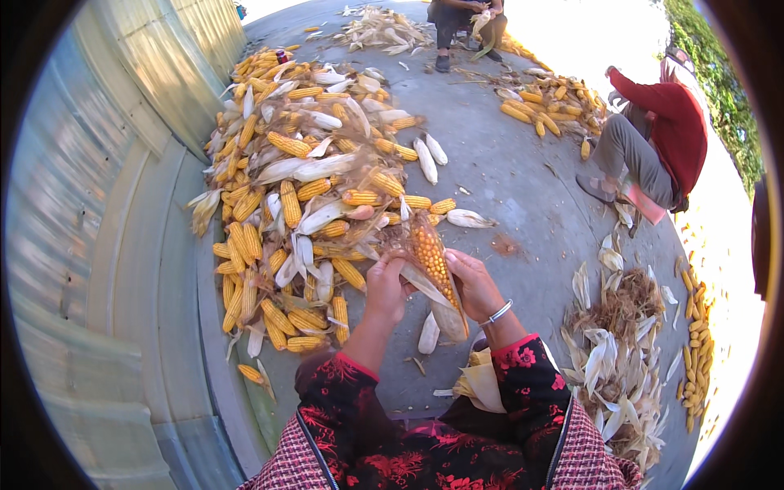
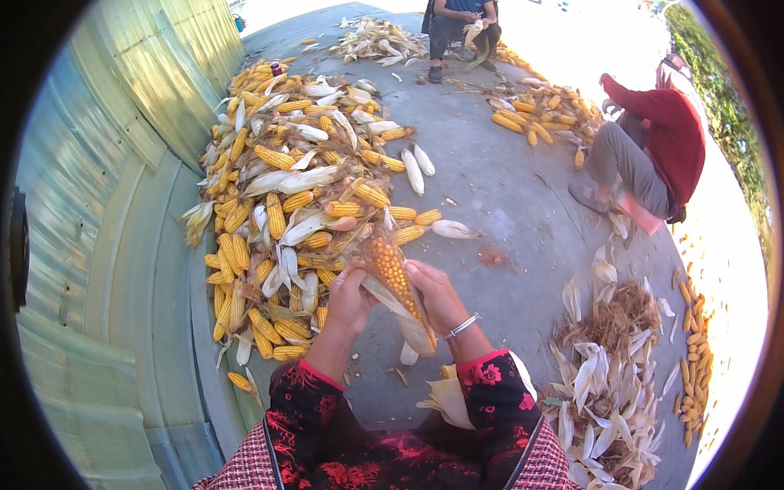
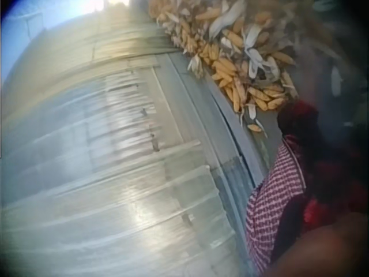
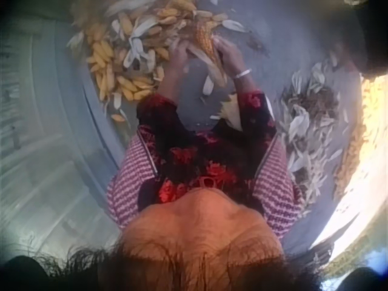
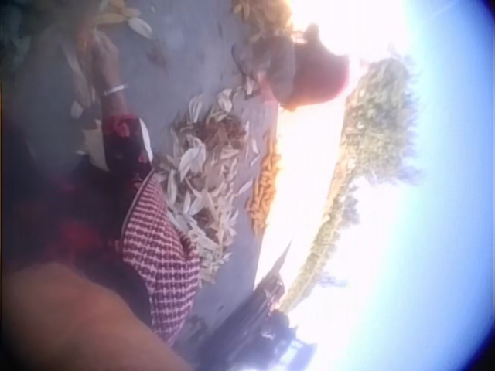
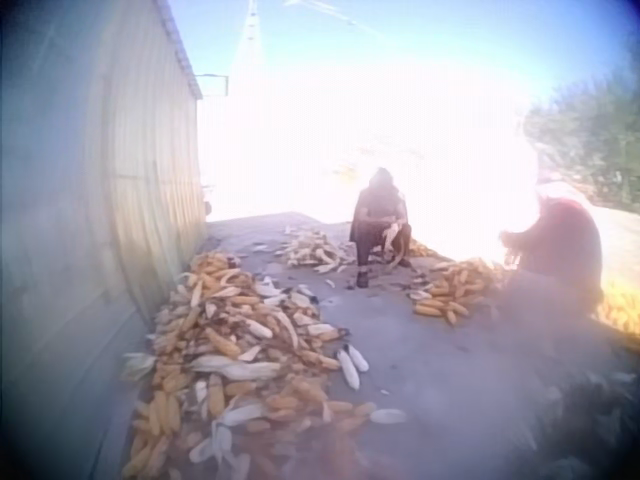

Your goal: The person sits on the ground and shucks corn cobs by hand, removing husks and silk. They place the shucked cobs into a pile and discard the husks nearby. Two other people are also shucking corn in the background.

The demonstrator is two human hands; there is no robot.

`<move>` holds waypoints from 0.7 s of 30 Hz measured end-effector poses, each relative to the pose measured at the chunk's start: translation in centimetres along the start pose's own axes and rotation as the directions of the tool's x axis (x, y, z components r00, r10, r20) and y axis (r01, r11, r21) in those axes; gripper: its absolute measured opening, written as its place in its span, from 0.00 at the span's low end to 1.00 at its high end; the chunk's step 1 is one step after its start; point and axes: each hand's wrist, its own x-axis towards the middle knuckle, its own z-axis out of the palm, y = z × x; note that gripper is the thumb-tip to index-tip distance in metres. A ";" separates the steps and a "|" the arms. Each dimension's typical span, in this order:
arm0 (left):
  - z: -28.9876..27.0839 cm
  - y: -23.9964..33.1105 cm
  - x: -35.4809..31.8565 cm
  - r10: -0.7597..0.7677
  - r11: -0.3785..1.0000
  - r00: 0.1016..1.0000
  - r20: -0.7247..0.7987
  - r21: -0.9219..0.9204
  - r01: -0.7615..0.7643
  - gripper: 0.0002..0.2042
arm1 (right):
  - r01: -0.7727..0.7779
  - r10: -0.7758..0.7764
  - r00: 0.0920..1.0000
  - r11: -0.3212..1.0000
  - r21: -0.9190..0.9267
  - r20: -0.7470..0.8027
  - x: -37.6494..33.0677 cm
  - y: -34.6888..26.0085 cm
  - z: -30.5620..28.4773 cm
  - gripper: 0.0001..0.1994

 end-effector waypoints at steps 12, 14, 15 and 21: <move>-0.5 -2.2 0.8 -0.103 0.927 0.995 -0.006 -0.362 0.094 0.10 | 0.300 -0.308 0.951 0.919 -0.254 0.009 0.0 1.1 1.7 0.26; -1.0 -2.4 0.8 -0.116 0.932 0.991 0.061 -0.338 0.129 0.14 | 0.273 -0.290 0.956 0.935 -0.227 -0.045 0.1 0.9 2.0 0.28; -0.5 -2.2 0.4 -0.120 0.922 0.990 0.070 -0.361 0.137 0.13 | 0.253 -0.278 0.956 0.942 -0.218 -0.091 0.3 1.1 1.5 0.27; -1.4 2.9 -0.2 0.071 0.916 0.997 0.041 -0.397 -0.048 0.16 | 0.366 -0.323 0.901 0.924 0.108 -0.288 1.7 -0.3 -1.6 0.17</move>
